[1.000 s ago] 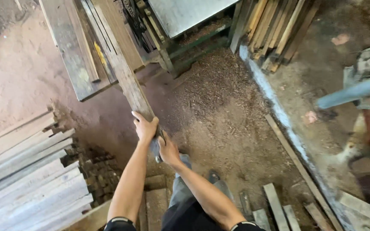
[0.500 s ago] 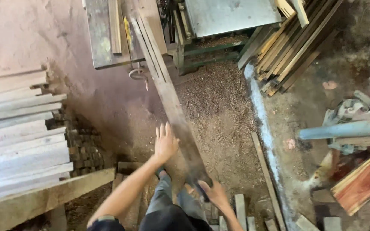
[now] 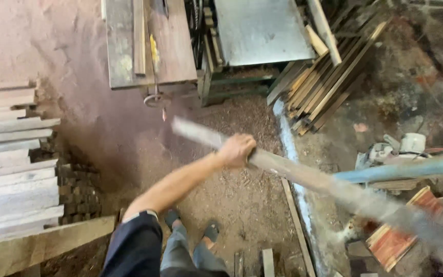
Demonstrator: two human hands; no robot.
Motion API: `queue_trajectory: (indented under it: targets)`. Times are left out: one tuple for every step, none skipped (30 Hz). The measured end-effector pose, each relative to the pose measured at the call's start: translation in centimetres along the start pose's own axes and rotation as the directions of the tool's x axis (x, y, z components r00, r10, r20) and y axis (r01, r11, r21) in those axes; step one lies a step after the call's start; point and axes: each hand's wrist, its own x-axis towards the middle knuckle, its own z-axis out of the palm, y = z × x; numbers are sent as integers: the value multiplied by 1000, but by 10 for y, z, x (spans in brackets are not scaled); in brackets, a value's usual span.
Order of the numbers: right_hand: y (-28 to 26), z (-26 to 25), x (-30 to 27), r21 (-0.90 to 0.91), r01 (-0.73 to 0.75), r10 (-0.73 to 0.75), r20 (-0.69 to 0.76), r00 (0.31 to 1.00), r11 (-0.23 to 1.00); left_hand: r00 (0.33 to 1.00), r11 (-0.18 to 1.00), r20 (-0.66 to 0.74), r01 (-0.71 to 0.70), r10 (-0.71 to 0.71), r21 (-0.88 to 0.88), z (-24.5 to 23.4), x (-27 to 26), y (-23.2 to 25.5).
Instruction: Feeding wooden planks through a table saw to square or cut them in a workshop environment.
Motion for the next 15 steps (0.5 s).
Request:
queue_trajectory:
  targets:
    - [-47, -38, 15, 15, -16, 16, -31, 999, 1000, 1000, 1000, -7, -11, 11, 9, 16, -4, 16]
    - [-96, -74, 21, 32, -32, 34, -65, 997, 999, 990, 983, -108, 68, -88, -169, 31, -8, 29]
    - [-148, -107, 18, 51, -48, 52, -98, 994, 998, 962, 929, -187, 124, -199, -350, 47, -12, 41]
    - [-187, -111, 28, 64, -63, 70, -113, 991, 996, 962, 928, -188, 123, -198, -351, 36, -8, 58]
    - [-228, -112, 34, 77, -79, 88, -127, 988, 994, 932, 848, -53, 300, -358, -437, 26, -6, 74]
    - [-271, -109, 40, 94, -85, 97, -133, 986, 992, 859, 728, 96, 482, -504, -488, 13, -10, 87]
    - [-284, -66, 55, 110, -92, 107, -137, 985, 990, 852, 723, 96, 491, -515, -486, 8, -13, 87]
    - [-296, -21, 63, 127, -101, 118, -141, 983, 987, 811, 566, 121, 498, -573, -657, 4, -13, 88]
    - [-311, 26, 65, 143, -110, 131, -144, 981, 984, 767, 380, 158, 472, -622, -795, 1, -14, 89]
    - [-288, 104, 72, 143, -105, 125, -137, 983, 984, 761, 376, 159, 476, -629, -795, -12, -18, 87]
    - [-267, 180, 58, 584, -391, 327, 216, 920, 712, 688, 236, 204, 488, -696, -840, -26, -23, 84]
    - [-243, 248, 29, 730, -652, 292, 590, 753, 206, 608, 96, 250, 477, -754, -874, -39, -24, 82]
    - [-203, 298, 24, 727, -652, 282, 593, 754, 215, 600, 94, 244, 475, -762, -875, -31, -28, 65]
    - [-178, 357, -6, 722, -649, 266, 594, 759, 241, 532, 37, 251, 471, -809, -881, -22, -34, 48]
    - [-169, 416, -59, 717, -644, 250, 594, 765, 267, 462, -20, 259, 462, -848, -887, -13, -39, 30]
